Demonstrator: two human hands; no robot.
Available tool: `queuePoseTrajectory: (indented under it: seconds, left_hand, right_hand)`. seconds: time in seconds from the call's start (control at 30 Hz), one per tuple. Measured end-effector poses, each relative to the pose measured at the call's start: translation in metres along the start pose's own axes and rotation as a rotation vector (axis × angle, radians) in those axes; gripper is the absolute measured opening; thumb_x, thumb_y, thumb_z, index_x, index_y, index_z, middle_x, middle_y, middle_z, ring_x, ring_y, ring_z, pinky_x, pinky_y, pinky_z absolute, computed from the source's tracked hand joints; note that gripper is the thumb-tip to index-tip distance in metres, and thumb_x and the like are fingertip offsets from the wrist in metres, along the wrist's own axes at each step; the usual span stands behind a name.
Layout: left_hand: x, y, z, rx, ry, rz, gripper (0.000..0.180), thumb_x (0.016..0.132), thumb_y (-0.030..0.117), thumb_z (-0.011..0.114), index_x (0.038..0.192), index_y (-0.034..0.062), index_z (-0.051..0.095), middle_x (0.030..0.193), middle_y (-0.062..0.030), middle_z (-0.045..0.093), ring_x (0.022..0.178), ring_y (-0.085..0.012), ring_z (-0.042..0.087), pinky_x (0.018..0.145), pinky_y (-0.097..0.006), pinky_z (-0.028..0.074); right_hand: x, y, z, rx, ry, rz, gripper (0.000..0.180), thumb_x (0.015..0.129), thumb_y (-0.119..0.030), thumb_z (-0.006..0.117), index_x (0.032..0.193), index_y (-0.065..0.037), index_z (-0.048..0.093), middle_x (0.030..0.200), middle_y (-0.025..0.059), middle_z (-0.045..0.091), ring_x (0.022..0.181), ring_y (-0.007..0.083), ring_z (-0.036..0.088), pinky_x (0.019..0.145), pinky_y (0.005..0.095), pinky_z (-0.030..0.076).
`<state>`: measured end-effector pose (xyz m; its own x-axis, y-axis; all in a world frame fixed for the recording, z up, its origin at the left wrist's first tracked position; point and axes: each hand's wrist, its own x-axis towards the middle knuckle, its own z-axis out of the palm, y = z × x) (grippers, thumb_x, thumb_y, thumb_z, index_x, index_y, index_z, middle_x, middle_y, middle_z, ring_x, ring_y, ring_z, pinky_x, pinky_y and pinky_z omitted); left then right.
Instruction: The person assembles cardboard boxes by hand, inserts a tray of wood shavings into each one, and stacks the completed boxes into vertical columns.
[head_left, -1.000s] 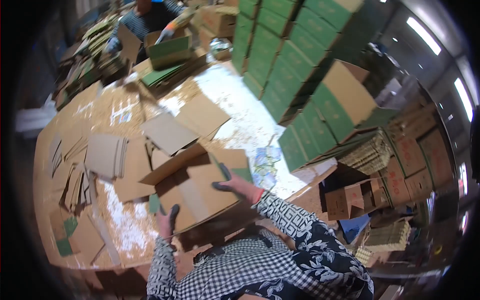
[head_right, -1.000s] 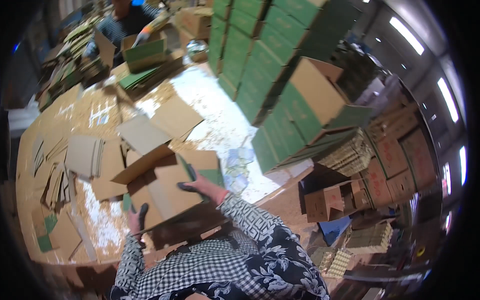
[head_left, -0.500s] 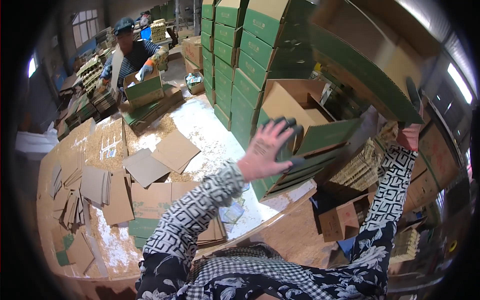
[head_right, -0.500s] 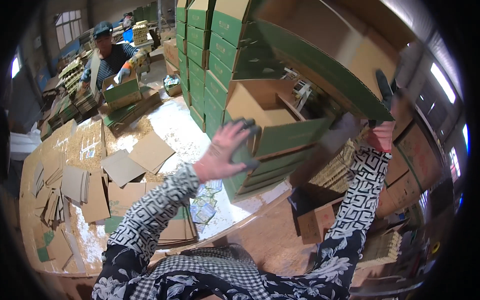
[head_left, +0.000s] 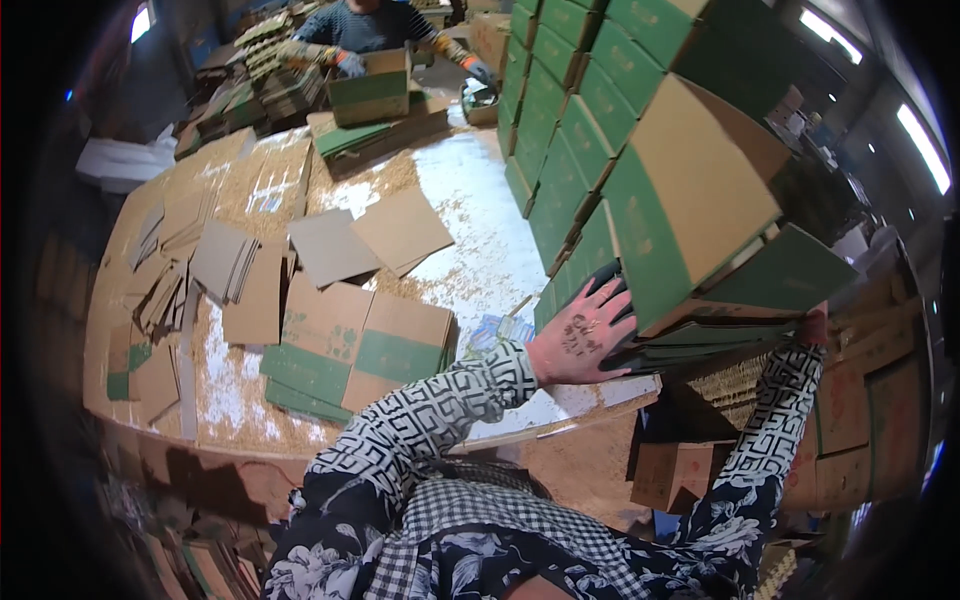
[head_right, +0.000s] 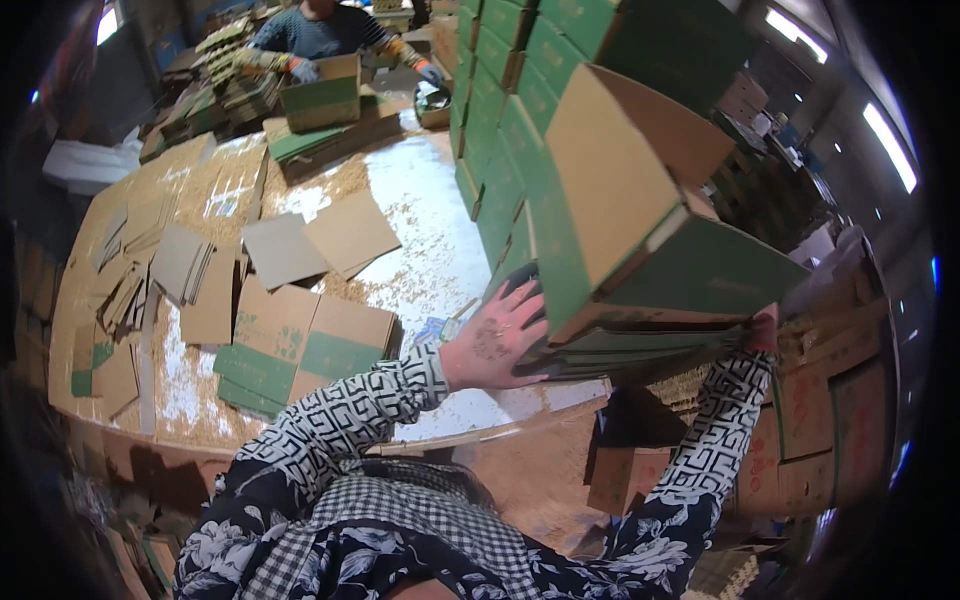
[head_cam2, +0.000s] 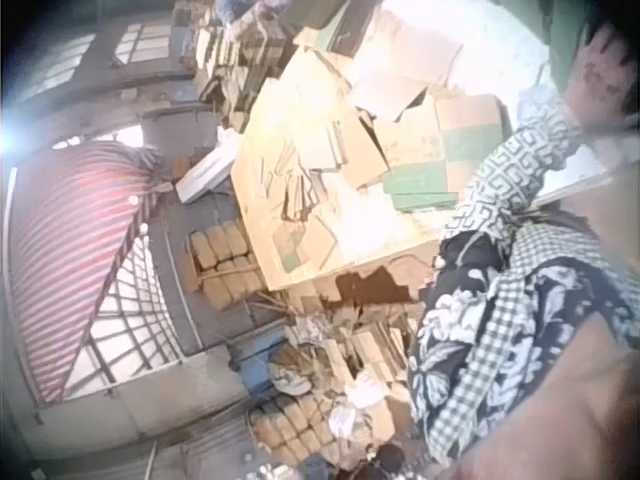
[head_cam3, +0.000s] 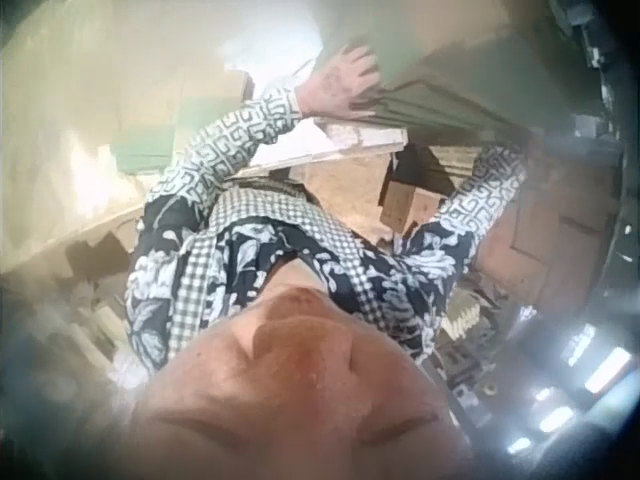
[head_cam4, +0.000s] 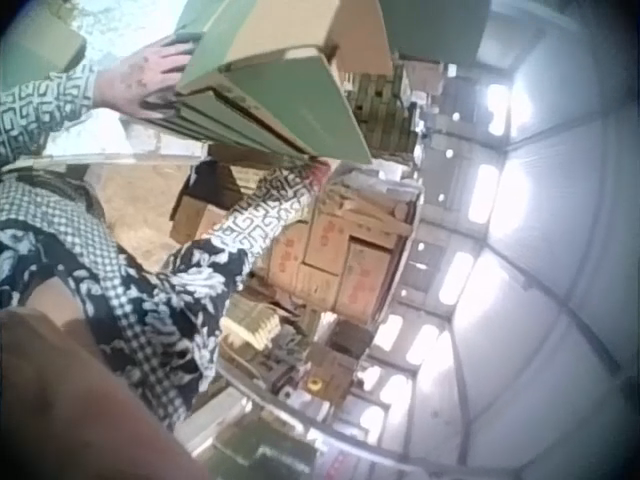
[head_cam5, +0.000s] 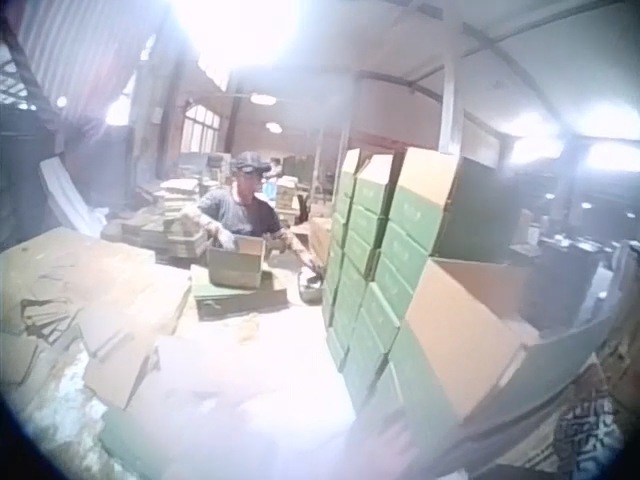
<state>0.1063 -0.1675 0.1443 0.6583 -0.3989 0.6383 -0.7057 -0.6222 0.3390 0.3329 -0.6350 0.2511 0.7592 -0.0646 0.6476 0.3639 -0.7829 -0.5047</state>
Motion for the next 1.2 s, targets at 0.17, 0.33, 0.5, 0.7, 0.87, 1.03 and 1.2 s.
queuePoseTrajectory:
  seconds: [0.17,0.33,0.5,0.7,0.87,1.03,1.2]
  left_hand:
    - [-0.149,-0.05,-0.069,0.264,0.198,-0.316,0.042,0.064,0.029,0.071,0.099,0.0092,0.06,0.11,-0.0165,0.054,0.102,-0.0366,0.05,0.091,-0.049,0.039]
    - [-0.396,-0.13,-0.129,0.822,0.151,-1.489,0.059,0.072,0.044,0.064,0.114,0.0046,0.053,0.113,-0.0168,0.051,0.108,-0.0332,0.046,0.093,-0.047,0.035]
    - [-0.522,-0.158,-0.184,0.504,0.031,-1.821,0.074,0.073,0.048,0.064,0.125,-0.0003,0.042,0.122,-0.0195,0.048,0.116,-0.0337,0.044,0.096,-0.044,0.035]
    - [-0.549,-0.131,-0.187,0.165,0.134,-1.682,0.065,0.076,0.033,0.065,0.128,0.0023,0.039,0.118,-0.0187,0.052,0.113,-0.0312,0.048,0.096,-0.038,0.038]
    - [-0.616,-0.076,-0.228,-0.062,0.116,-1.708,0.063,0.077,0.029,0.066,0.128,0.0018,0.039,0.12,-0.019,0.05,0.116,-0.0298,0.045,0.096,-0.037,0.037]
    - [-0.574,-0.059,-0.25,0.14,0.492,-1.481,0.043,0.081,0.015,0.062,0.119,0.0008,0.049,0.114,-0.0171,0.055,0.108,-0.0303,0.051,0.093,-0.036,0.04]
    - [-0.527,-0.088,-0.297,-0.124,0.599,-1.202,0.045,0.092,0.041,0.044,0.111,0.0023,0.059,0.105,-0.0113,0.062,0.1,-0.0177,0.057,0.088,-0.029,0.043]
  right_hand:
    - [-0.11,-0.173,-0.034,0.031,0.643,-0.269,0.033,0.081,-0.011,0.048,0.11,0.003,0.056,0.103,0.0153,0.059,0.099,0.0245,0.057,0.088,0.0338,0.045]
    - [-0.296,-0.411,0.084,1.076,-0.633,0.018,0.04,0.072,-0.002,0.051,0.11,0.006,0.057,0.103,0.0156,0.062,0.097,0.0252,0.059,0.088,0.0356,0.046]
    - [-0.44,-0.321,0.371,0.588,-0.745,0.463,0.04,0.094,-0.026,0.045,0.124,-0.001,0.046,0.121,0.017,0.05,0.113,0.0261,0.047,0.095,0.0321,0.035]
    - [-0.504,-0.32,0.457,0.002,-0.844,0.041,0.039,0.083,-0.033,0.06,0.099,0.002,0.057,0.088,0.0165,0.064,0.089,0.0301,0.059,0.079,0.0376,0.044]
    - [-0.512,-0.415,0.411,0.365,-0.918,0.343,0.063,0.079,-0.025,0.065,0.127,0.004,0.035,0.112,0.0193,0.056,0.1,0.0304,0.056,0.087,0.0364,0.043]
    - [-0.446,-0.486,0.355,0.887,-0.703,0.597,0.049,0.082,-0.009,0.061,0.125,0.003,0.04,0.112,0.0095,0.054,0.093,0.0142,0.054,0.079,0.0254,0.046]
    - [-0.401,-0.436,0.342,0.989,-0.59,0.351,0.04,0.085,-0.006,0.054,0.123,0.002,0.046,0.114,0.0103,0.055,0.102,0.0164,0.053,0.09,0.0287,0.042]
